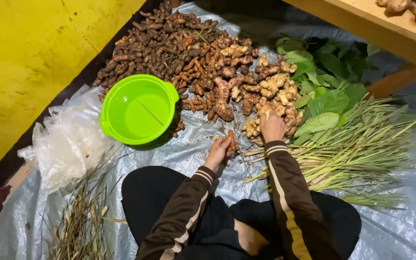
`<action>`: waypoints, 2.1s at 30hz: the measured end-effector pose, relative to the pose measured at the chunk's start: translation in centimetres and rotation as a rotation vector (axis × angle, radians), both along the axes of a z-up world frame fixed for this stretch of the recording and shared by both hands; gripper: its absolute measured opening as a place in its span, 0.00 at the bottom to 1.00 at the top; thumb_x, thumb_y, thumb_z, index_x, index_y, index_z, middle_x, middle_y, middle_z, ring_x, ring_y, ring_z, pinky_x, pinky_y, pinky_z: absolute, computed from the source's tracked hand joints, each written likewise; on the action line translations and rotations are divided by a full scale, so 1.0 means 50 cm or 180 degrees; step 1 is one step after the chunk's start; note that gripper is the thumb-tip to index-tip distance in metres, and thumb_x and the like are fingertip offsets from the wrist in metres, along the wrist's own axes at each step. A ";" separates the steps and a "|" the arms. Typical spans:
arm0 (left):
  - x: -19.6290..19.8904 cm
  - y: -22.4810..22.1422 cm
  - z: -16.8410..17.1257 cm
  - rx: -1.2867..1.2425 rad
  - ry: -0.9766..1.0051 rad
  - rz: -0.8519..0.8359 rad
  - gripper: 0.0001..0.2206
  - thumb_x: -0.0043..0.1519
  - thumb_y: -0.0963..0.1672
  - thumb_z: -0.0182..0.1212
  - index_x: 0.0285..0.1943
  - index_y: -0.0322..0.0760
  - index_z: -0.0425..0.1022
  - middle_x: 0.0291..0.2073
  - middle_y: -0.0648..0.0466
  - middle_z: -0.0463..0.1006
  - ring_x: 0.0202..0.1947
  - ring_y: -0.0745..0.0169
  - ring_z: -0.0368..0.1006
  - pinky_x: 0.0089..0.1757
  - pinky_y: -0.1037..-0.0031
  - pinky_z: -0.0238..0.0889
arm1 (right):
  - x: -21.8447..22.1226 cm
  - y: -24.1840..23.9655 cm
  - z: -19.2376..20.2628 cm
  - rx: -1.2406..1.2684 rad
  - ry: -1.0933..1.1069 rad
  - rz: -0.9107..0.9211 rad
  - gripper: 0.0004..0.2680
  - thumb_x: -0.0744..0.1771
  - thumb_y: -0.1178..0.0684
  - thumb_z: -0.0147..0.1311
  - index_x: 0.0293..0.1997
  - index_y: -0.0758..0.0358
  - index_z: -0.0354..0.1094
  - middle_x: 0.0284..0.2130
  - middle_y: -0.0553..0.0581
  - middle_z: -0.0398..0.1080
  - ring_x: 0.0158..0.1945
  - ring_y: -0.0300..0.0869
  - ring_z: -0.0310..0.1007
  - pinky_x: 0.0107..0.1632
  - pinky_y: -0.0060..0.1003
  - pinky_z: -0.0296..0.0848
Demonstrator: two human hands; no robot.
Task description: A person sits on the floor sorting through piles of ginger, turmeric, and green leaves, likely preparing them for sale or planting.
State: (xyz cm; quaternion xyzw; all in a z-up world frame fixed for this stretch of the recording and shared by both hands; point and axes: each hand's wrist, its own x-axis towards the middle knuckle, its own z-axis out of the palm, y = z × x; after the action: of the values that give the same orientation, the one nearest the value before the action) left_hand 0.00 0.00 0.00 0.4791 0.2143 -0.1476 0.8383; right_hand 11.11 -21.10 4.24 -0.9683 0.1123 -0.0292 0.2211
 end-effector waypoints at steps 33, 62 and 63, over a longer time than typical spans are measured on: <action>-0.018 0.007 0.011 -0.0052 -0.0041 -0.0255 0.11 0.58 0.41 0.72 0.48 0.34 0.78 0.40 0.52 0.83 0.38 0.61 0.81 0.41 0.68 0.78 | -0.290 0.129 0.075 0.2938 -0.0886 0.0661 0.04 0.67 0.57 0.63 0.34 0.62 0.75 0.30 0.51 0.67 0.40 0.35 0.70 0.52 0.36 0.70; 0.009 0.014 0.064 0.0265 0.0359 0.0362 0.06 0.60 0.43 0.66 0.39 0.37 0.74 0.31 0.50 0.76 0.31 0.60 0.78 0.37 0.69 0.77 | -0.267 0.141 -0.022 0.4679 0.0057 -0.0102 0.11 0.71 0.57 0.52 0.60 0.61 0.68 0.48 0.55 0.73 0.51 0.41 0.73 0.55 0.41 0.74; 0.016 0.016 0.056 0.0368 0.0342 0.0453 0.07 0.58 0.43 0.69 0.38 0.37 0.75 0.30 0.51 0.76 0.32 0.59 0.78 0.37 0.69 0.77 | -0.259 0.146 -0.023 0.5004 0.0140 -0.0161 0.13 0.72 0.57 0.49 0.64 0.62 0.65 0.51 0.58 0.72 0.54 0.43 0.73 0.58 0.44 0.73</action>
State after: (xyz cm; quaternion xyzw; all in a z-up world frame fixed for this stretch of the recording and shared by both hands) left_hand 0.82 0.80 2.79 0.5016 0.3006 -0.1005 0.8049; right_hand -1.85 -13.79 3.10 -0.5254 0.1263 0.0730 0.8383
